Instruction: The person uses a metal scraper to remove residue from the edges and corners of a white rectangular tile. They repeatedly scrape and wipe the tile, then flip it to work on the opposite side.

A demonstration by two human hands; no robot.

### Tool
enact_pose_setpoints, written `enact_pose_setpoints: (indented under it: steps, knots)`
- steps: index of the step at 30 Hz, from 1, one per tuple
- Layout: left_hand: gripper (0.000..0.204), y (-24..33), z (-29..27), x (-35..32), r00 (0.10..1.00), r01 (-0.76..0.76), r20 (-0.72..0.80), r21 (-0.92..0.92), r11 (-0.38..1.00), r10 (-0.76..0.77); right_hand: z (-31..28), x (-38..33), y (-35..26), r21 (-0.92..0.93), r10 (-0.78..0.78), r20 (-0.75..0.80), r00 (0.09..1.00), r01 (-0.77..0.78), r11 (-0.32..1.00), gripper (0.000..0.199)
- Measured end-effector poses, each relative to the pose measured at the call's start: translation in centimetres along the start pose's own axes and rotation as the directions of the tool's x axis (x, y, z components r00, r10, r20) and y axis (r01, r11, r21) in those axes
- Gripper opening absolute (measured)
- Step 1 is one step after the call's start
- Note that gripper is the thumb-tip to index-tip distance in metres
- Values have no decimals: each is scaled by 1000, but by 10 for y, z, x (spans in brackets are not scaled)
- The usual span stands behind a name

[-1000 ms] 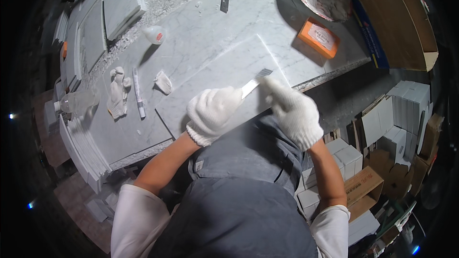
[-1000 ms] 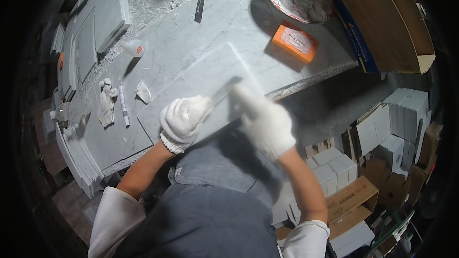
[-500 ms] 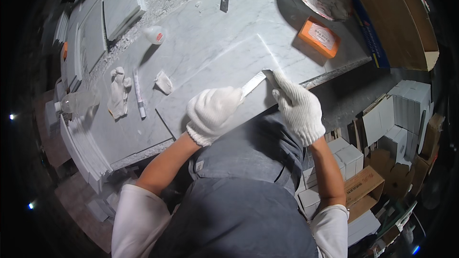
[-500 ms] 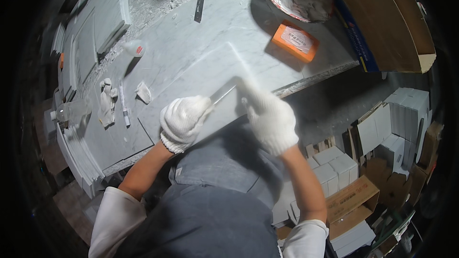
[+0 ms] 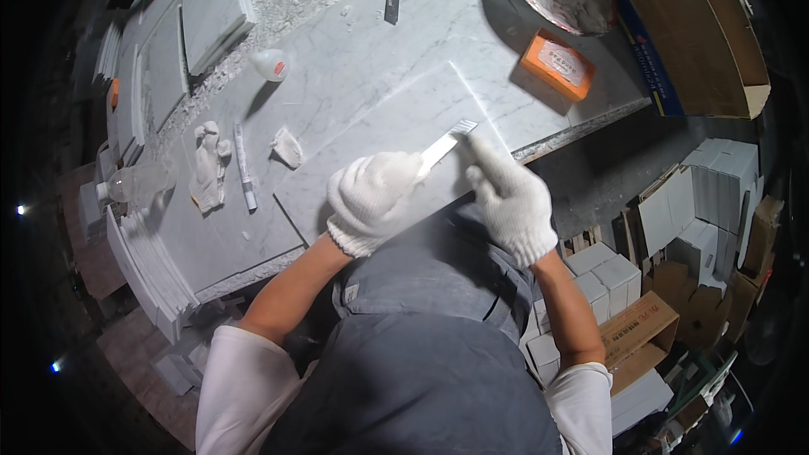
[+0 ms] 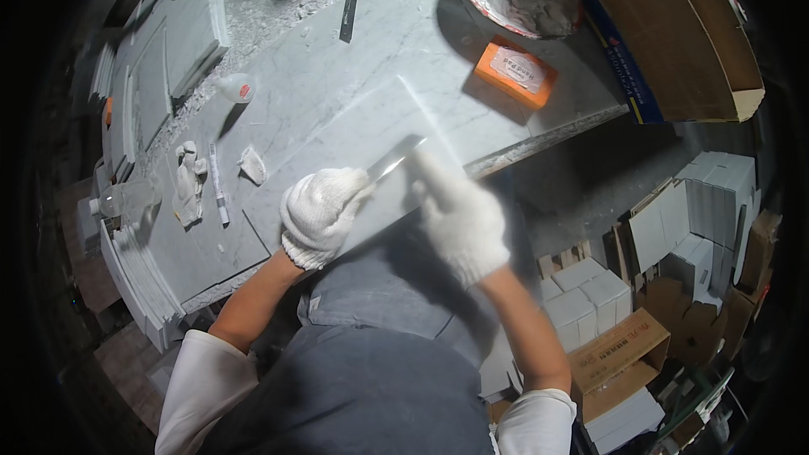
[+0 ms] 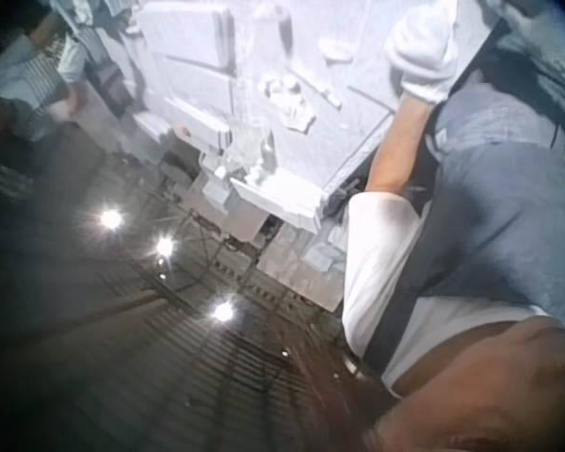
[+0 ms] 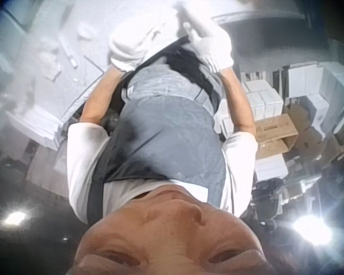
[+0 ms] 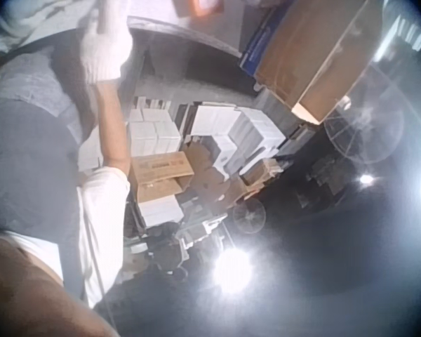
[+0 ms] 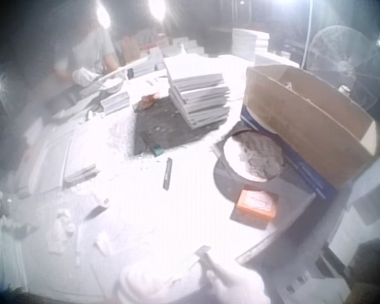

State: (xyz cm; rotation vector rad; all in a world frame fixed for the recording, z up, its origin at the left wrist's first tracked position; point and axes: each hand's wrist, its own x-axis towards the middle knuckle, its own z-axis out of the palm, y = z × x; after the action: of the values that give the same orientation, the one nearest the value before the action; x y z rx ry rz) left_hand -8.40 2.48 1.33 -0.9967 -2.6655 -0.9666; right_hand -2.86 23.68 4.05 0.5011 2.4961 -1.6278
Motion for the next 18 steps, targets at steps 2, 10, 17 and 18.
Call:
enact_pose_setpoints:
  steps: [2, 10, 17, 18]
  knots:
    - [22, 1, 0, 0, 999, 33, 16, -7, 999, -33, 0, 0, -2, -28, -46, 62, 997, 48, 998, 42]
    - [22, 5, -3, 4, 999, 53, 4, -56, 997, -53, -3, 1, 0, -47, -17, 89, 996, 21, 999, 47]
    - [23, 7, -2, 4, 995, 92, -13, -122, 988, -94, 1, 1, 8, 170, 17, 20, 1000, -20, 985, 47]
    - [23, 8, -2, 4, 994, 108, 1, -134, 985, -109, 1, 2, 9, 116, 38, 87, 995, -48, 992, 47]
